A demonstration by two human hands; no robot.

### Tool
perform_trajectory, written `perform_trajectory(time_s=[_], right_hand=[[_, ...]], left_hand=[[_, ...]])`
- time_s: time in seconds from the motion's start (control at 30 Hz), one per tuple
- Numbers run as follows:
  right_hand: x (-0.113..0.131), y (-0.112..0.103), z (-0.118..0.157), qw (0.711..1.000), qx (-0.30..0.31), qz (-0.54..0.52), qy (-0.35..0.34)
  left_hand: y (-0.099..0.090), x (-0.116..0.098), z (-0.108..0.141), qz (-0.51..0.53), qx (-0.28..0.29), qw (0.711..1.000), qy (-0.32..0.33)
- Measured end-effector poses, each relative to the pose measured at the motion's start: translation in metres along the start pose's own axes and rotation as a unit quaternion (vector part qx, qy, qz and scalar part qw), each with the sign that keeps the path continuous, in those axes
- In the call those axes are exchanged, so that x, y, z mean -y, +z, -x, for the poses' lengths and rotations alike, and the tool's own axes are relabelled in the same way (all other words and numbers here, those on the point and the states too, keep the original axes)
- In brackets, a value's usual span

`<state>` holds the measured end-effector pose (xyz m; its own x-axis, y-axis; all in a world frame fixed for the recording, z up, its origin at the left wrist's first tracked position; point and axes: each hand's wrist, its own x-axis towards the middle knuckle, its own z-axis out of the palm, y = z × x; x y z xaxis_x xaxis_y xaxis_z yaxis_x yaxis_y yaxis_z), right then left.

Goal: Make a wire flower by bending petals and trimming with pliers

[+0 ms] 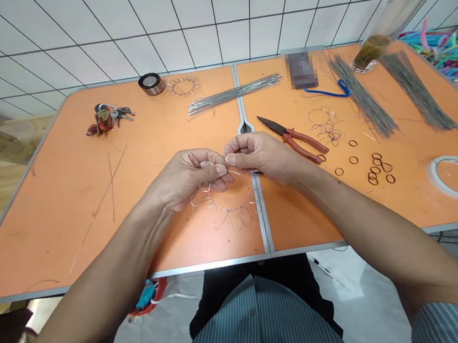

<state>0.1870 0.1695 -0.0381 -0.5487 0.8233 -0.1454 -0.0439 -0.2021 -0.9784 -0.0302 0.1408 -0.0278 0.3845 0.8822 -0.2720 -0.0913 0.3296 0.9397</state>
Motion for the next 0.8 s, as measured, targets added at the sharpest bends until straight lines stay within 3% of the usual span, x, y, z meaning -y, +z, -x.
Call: perform_trajectory(time_s=[0.17, 0.27, 0.37, 0.43, 0.5, 0.6, 0.67, 0.8], right_hand=[[0.0, -0.002, 0.001, 1.0, -0.012, 0.023, 0.004], [0.013, -0.007, 0.007, 0.998, -0.03, 0.053, 0.008], [0.032, -0.017, 0.02, 0.98, -0.094, 0.172, -0.027], [0.04, -0.025, 0.035, 0.94, -0.143, 0.306, -0.049], [0.04, -0.033, 0.053, 0.872, -0.154, 0.463, -0.039], [0.026, -0.041, 0.078, 0.753, -0.102, 0.649, -0.038], [0.014, -0.046, 0.087, 0.697, -0.062, 0.714, -0.028], [0.0, -0.058, 0.085, 0.669, -0.01, 0.742, -0.044]], left_hand=[[0.001, 0.001, 0.0, 0.006, -0.015, 1.0, -0.009], [-0.002, 0.001, -0.001, 0.002, -0.021, 1.0, -0.005], [-0.006, 0.001, -0.001, 0.003, -0.035, 0.999, 0.003], [-0.008, -0.001, -0.002, 0.005, -0.051, 0.999, 0.005], [-0.009, -0.003, -0.001, 0.006, -0.061, 0.998, 0.004], [-0.01, -0.006, 0.0, 0.011, -0.06, 0.998, 0.006], [-0.01, -0.006, 0.0, 0.015, -0.052, 0.998, 0.01], [-0.01, -0.005, -0.002, 0.027, -0.038, 0.999, 0.008]])
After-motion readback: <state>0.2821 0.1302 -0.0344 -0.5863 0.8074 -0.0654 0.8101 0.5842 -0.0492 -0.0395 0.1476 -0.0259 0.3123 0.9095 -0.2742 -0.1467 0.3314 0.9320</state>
